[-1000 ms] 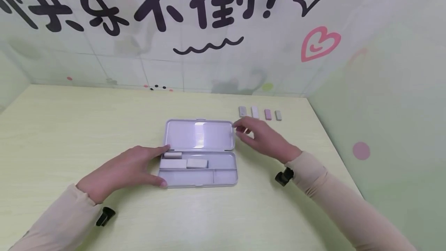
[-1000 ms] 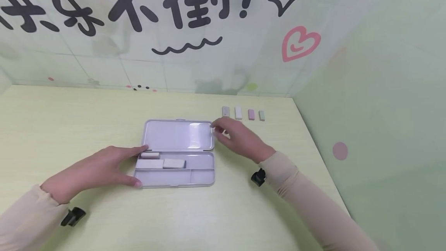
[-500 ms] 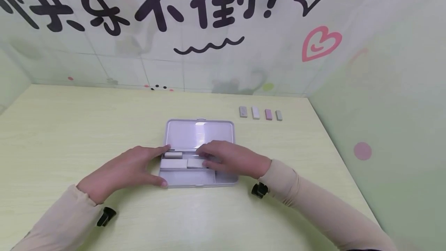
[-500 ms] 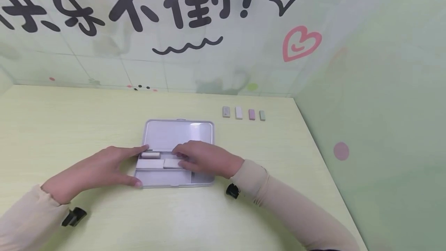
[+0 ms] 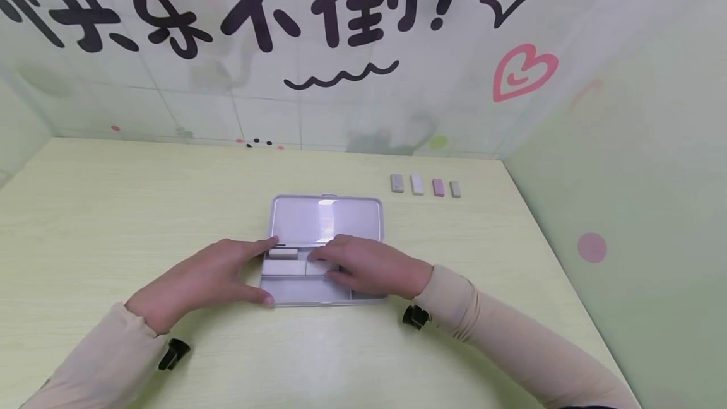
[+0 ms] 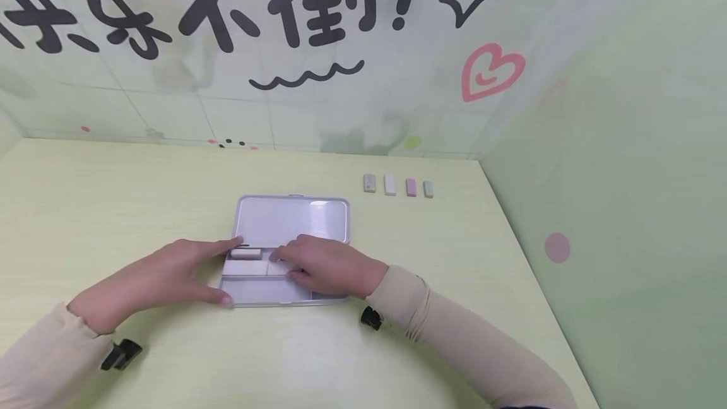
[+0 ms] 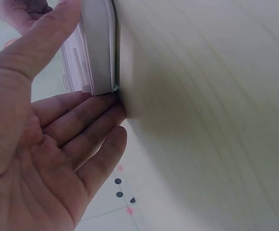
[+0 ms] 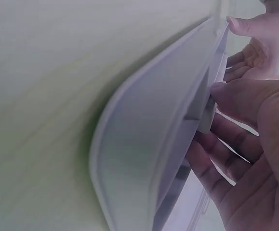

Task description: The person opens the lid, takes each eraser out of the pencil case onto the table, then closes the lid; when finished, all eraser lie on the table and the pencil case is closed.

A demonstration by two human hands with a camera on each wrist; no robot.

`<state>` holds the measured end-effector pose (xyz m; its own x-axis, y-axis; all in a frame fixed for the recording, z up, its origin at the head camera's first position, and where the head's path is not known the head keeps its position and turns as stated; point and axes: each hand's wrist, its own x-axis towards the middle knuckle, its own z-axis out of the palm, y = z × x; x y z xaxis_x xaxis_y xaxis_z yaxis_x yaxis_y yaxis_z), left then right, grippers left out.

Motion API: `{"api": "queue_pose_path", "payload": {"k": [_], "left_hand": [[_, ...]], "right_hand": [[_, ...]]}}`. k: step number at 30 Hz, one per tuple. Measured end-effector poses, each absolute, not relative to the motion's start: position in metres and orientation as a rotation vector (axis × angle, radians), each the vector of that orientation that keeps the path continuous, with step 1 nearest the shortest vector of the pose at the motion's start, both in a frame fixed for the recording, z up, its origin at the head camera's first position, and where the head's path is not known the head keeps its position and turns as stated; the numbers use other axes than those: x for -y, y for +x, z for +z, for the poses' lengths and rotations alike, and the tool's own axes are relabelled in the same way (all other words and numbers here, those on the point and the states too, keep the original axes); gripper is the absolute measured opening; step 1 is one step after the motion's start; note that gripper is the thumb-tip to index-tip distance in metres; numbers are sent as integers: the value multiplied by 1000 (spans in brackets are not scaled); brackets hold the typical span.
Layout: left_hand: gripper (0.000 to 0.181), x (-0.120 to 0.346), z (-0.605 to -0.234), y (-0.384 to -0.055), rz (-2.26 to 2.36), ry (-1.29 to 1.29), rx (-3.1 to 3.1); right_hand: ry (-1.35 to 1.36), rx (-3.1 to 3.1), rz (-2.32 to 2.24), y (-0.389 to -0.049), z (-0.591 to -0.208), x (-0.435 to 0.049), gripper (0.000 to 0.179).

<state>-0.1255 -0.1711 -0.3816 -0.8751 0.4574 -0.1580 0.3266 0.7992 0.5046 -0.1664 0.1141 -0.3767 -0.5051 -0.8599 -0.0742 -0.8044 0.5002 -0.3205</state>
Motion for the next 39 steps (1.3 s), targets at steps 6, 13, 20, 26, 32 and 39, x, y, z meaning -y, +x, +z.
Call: {"api": "queue_pose_path", "payload": {"k": [6,13,20,26,32,39], "left_hand": [[108,172,-383,-124,684,596,-2717],[107,172,-383,-123,680,604,-2725],[106,170,-382,-125,670,607,-2719],[107,170,-382,-126,667,597,-2717],[106,171,-382,-126,682,602,-2713],[106,172,-382,-126,679,610,-2717]], "right_hand": [[-1502,-2553,-352,-164,-379,-115,34],[-1605,-2563,-330,-165,-381,-115,44],[-1589,-2546,-308,-166,-378,-116,44],[-1526,-2540,-258,-166,-376,-115,45],[-1480,-2529,-263,-166,-373,-116,45],[-1439,-2511,-291,-166,-372,-117,45]]}}
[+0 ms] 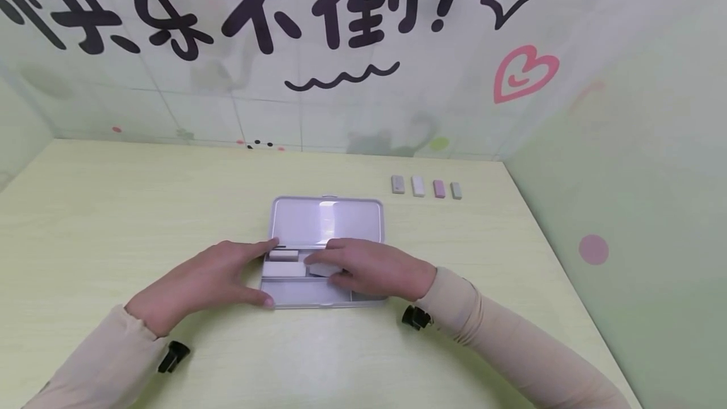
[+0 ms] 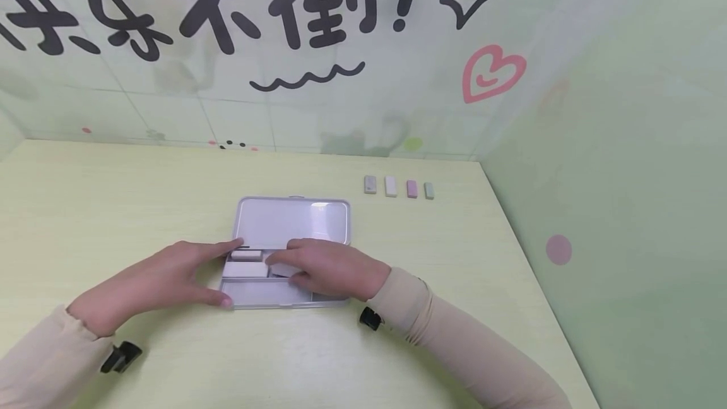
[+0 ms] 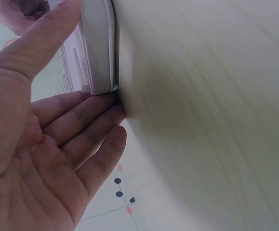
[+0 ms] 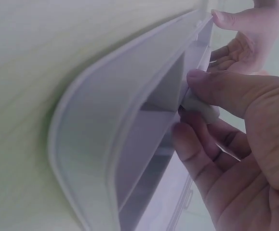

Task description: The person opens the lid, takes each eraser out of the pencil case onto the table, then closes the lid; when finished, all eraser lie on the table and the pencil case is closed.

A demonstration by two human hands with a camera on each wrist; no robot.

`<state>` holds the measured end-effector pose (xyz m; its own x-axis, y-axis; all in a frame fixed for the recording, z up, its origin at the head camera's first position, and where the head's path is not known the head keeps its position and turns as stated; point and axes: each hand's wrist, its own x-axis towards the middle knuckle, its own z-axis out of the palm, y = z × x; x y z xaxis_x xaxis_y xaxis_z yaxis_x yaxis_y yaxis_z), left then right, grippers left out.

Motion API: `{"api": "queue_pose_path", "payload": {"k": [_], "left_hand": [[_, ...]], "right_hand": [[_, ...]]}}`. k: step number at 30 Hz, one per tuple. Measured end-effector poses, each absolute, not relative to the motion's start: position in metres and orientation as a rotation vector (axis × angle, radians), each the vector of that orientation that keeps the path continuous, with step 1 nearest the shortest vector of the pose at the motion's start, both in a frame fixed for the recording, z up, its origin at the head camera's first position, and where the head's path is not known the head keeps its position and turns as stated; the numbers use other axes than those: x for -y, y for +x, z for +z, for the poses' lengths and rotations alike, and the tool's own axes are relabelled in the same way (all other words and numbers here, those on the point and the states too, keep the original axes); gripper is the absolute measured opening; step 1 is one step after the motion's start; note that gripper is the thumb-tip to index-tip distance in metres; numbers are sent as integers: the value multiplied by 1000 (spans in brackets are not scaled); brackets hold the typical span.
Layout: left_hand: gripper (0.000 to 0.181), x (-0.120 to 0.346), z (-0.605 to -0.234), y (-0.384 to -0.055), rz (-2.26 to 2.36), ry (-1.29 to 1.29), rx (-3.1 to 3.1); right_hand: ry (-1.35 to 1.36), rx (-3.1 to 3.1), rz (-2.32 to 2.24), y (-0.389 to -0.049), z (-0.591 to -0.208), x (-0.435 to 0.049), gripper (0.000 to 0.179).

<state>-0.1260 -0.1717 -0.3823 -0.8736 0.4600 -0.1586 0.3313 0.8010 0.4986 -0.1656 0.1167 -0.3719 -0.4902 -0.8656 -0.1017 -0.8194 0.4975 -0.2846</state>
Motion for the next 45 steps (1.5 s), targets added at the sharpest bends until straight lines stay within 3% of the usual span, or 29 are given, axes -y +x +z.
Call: {"api": "queue_pose_path", "payload": {"k": [26,45], "left_hand": [[108,171,-383,-125,665,595,-2722],[108,169,-382,-124,672,599,-2727]], "right_hand": [[-1152,-2387,-620,-174,-371,-132,58],[-1036,-2457,-884,-185,-373,-161,56]]}}
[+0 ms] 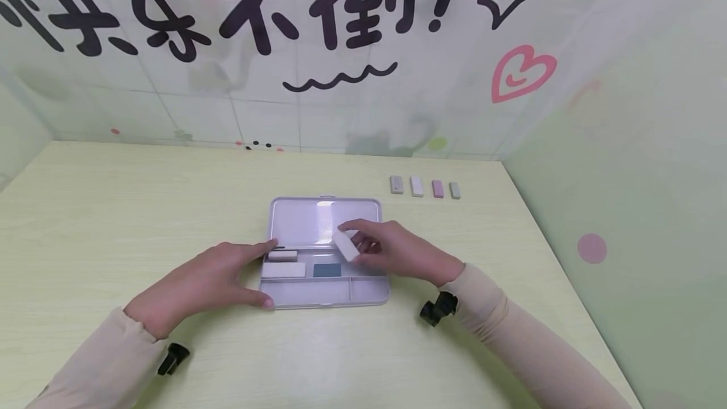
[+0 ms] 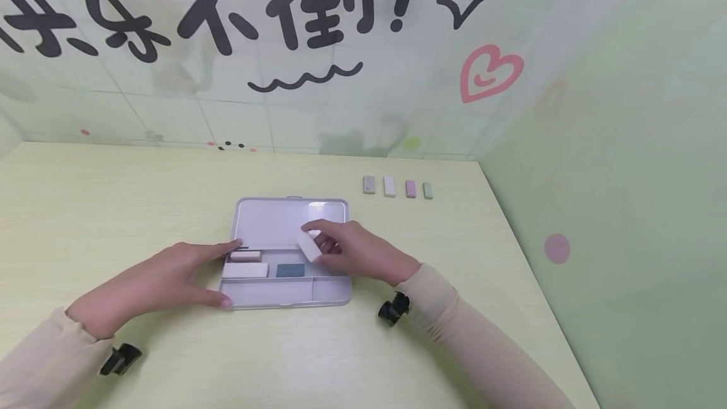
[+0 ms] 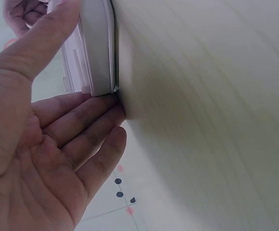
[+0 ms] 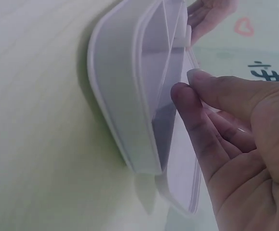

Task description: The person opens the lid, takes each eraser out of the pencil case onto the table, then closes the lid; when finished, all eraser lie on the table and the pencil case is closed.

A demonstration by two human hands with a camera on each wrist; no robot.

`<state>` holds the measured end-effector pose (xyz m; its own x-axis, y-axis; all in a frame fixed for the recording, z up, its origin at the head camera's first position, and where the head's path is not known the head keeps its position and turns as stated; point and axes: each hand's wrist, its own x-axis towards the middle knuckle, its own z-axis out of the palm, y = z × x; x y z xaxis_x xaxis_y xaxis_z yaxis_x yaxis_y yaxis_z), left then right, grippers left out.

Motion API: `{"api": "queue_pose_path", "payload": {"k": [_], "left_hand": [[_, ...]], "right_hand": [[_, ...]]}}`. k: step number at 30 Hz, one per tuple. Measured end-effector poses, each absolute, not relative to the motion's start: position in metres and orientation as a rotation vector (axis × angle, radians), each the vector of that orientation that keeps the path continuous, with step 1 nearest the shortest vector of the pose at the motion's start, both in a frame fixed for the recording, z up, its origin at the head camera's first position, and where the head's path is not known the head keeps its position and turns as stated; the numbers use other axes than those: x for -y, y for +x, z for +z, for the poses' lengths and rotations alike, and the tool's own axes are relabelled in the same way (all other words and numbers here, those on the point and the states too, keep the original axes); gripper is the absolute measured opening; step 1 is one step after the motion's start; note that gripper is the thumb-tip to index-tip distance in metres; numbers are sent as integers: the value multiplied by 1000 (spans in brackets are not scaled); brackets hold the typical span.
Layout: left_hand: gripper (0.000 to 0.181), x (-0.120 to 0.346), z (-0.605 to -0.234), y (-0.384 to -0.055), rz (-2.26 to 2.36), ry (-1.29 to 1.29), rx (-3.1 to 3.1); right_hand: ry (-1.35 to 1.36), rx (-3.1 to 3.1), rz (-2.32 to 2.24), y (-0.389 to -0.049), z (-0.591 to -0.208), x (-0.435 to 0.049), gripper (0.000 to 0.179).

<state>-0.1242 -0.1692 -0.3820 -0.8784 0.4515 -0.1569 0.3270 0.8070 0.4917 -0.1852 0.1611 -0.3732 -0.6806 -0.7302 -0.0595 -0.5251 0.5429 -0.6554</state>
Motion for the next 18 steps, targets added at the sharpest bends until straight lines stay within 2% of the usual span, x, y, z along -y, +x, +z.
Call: {"api": "queue_pose_path", "payload": {"k": [9,18], "left_hand": [[107,169,-382,-125,666,604,-2725],[107,169,-383,-124,662,592,-2724]], "right_hand": [[-894,-2590,-1005,-199,-374,-192,59],[-714,-2771,-1039,-222,-376,-245,58]]}}
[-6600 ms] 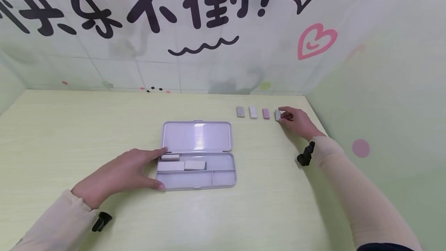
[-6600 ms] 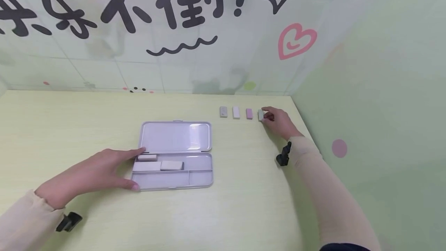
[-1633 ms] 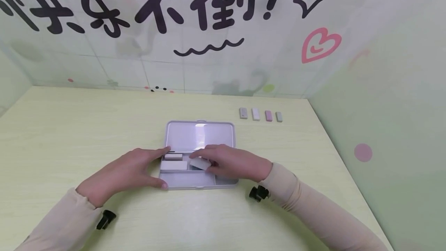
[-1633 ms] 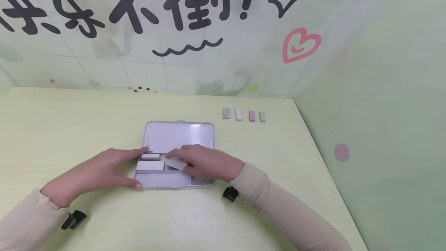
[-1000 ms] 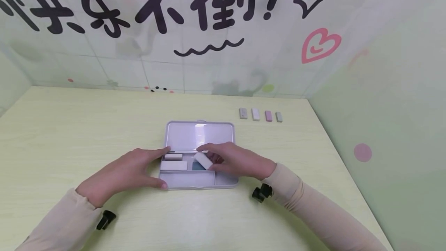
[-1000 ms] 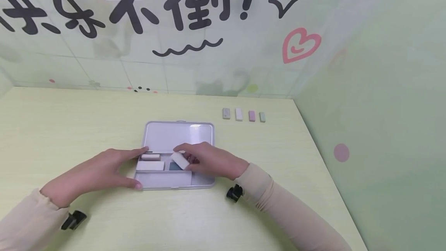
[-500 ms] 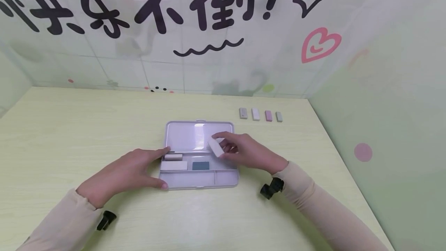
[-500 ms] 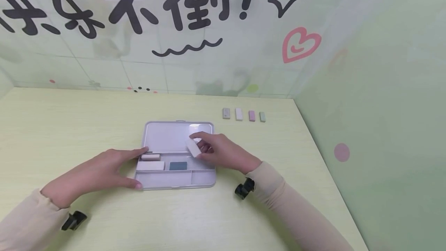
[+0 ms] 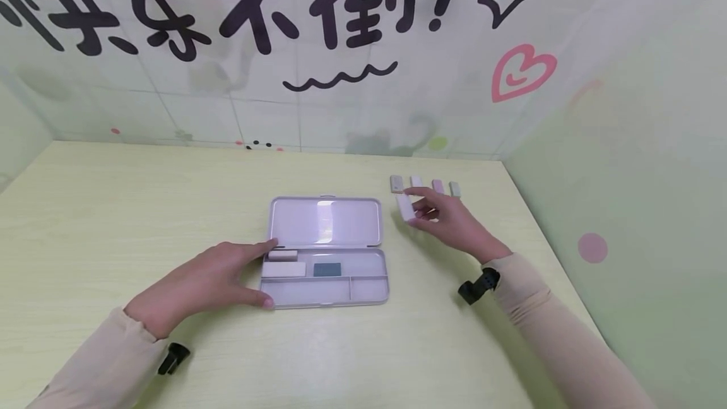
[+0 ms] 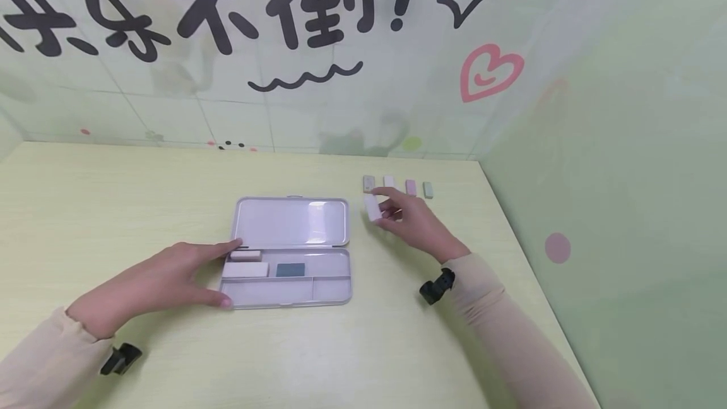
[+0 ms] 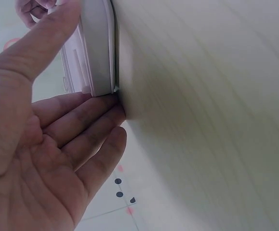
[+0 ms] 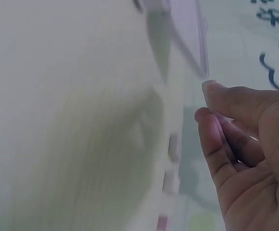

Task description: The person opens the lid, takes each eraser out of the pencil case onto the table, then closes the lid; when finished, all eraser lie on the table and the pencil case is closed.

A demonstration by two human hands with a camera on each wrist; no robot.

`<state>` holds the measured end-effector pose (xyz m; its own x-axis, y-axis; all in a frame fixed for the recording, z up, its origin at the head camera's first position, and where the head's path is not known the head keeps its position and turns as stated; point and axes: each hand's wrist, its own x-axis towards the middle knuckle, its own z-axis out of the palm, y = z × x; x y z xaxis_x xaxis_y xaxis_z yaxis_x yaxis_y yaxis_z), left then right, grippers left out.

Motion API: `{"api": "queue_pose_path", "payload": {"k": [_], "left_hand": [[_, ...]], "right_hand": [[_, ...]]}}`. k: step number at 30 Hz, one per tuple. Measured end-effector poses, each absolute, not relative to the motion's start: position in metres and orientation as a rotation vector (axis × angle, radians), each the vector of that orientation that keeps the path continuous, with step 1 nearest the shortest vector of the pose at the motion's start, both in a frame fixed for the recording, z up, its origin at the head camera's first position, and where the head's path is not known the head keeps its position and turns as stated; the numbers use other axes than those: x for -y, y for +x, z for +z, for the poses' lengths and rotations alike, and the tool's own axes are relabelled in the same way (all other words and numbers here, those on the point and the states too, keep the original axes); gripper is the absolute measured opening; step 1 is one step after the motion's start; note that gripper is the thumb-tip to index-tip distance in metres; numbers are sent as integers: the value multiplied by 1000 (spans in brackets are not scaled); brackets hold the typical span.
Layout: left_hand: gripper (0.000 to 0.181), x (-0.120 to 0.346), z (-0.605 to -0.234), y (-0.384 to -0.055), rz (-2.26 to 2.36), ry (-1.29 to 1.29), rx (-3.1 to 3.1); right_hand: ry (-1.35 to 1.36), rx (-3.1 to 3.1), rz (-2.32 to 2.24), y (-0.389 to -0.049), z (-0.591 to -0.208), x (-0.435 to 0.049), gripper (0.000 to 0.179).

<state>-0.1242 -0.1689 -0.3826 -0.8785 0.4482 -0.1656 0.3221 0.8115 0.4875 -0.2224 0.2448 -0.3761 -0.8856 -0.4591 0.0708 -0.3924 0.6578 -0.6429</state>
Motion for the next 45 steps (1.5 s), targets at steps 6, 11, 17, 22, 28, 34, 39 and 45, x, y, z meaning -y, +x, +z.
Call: {"api": "queue_pose_path", "payload": {"k": [6,11,17,22,28,34,39,45], "left_hand": [[107,169,-382,-124,678,591,-2716],[106,170,-382,-124,674,596,-2720],[105,169,-380,-123,679,593,-2715],[105,169,-381,-123,686,596,-2716],[106,170,-381,-122,682,588,-2717],[107,171,-381,-123,690,586,-2714],[106,171,-380,-123,686,588,-2716],[106,169,-380,-123,678,589,-2715]], "right_hand": [[-537,-2850,-997,-239,-380,-286,57],[-439,-2925,-947,-250,-382,-317,56],[-382,-2990,-890,-256,-385,-342,57],[-323,-2995,-842,-260,-389,-355,60],[-260,-2962,-825,-267,-393,-363,63],[-227,-2943,-827,-272,-395,-365,62],[-231,-2941,-813,-274,-395,-365,62],[-248,-2920,-804,-277,-396,-369,61]]}}
